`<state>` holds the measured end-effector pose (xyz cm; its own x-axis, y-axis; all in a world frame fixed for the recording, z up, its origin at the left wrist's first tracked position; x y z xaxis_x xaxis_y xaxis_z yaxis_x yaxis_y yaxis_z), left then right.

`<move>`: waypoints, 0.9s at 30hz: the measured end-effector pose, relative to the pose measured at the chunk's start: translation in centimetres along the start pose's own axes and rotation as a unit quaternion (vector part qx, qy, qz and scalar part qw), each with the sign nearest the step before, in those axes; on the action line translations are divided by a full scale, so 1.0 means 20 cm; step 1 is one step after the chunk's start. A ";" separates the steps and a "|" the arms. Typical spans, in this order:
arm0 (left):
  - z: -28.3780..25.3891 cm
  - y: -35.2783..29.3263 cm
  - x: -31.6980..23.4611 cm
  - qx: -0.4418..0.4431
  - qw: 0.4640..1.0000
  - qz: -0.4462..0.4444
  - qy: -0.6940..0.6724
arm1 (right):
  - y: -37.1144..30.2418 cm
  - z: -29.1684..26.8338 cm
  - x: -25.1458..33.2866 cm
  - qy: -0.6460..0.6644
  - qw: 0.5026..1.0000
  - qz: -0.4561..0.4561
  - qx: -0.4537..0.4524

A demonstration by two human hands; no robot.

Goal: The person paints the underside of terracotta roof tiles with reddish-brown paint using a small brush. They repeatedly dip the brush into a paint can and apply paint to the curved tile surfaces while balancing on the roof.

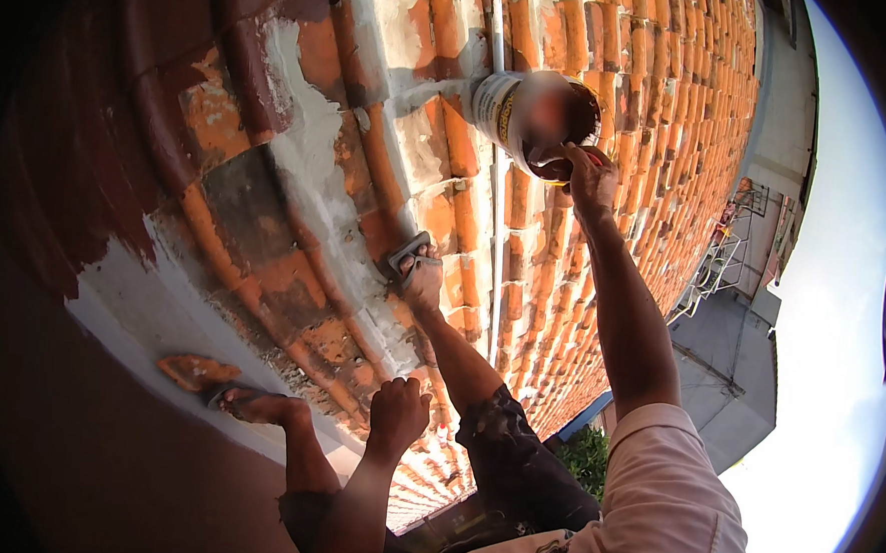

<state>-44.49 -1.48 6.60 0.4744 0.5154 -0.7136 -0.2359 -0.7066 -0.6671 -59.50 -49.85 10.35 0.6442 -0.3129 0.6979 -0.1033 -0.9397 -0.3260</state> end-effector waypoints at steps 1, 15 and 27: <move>0.01 0.00 0.00 0.000 1.000 0.006 0.006 | 0.01 -0.01 -0.02 0.003 1.000 0.002 -0.003; -0.04 -0.05 -0.06 -0.081 0.994 0.026 0.062 | -0.41 0.92 0.49 0.282 0.934 -0.047 0.214; -0.04 -0.09 -0.02 -0.146 0.988 0.028 0.043 | -0.46 1.69 0.50 0.154 0.952 0.022 0.263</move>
<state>-43.58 -0.69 8.27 0.5412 0.4373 -0.7183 -0.0158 -0.8487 -0.5286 -26.48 -39.69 -1.32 0.3869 -0.4527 0.8034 0.3198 -0.7513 -0.5774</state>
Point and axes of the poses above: each hand's wrist, its own y-axis towards the middle knuckle, its own z-axis out of the palm, x = y × z, the point moved 10 cm from there along y, towards the middle knuckle, and after that the axes turned 6 degrees about x, right-handed, at the moved point
